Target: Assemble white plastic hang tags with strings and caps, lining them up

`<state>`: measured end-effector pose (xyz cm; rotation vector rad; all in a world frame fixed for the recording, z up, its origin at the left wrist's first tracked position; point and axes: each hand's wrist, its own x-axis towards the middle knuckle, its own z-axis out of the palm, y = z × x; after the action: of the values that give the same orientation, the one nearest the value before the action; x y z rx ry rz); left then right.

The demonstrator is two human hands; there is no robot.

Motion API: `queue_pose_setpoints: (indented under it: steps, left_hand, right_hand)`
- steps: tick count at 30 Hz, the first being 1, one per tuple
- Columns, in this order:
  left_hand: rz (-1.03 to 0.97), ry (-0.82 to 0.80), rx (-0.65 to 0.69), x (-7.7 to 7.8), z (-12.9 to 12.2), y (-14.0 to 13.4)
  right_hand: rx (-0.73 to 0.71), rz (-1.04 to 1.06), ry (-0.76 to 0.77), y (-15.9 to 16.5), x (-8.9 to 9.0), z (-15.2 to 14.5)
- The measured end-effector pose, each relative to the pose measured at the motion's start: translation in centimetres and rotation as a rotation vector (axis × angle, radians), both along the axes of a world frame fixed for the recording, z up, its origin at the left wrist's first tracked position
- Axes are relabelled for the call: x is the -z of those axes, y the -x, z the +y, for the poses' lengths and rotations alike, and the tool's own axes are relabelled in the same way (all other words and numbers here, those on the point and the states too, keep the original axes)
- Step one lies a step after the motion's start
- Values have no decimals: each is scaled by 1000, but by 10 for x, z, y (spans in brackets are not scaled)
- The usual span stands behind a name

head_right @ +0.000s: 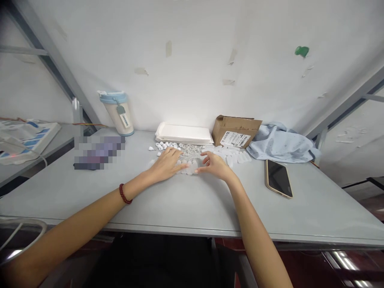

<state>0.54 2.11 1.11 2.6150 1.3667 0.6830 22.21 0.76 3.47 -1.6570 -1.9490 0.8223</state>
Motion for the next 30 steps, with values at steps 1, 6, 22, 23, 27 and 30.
queue_pose_setpoints:
  steps: [1,6,22,23,27,30]
  left_hand:
    - [-18,24,-24,-1,4,1]
    - [2,49,-40,-8,32,0]
    - [117,104,121,-16,45,-18]
    - [100,102,116,-16,45,-18]
    - [-149,96,76,-21,45,-17]
    - [-358,79,58,-27,41,-13]
  right_hand:
    - [25,8,-25,-3,0,2]
    - [154,-156,-325,-18,12,19]
    - [69,-628,-540,-13,39,36]
    - [74,-635,-553,-13,40,37]
    - [97,-656,-598,-14,45,38]
    - [91,-637,-613,-14,48,40]
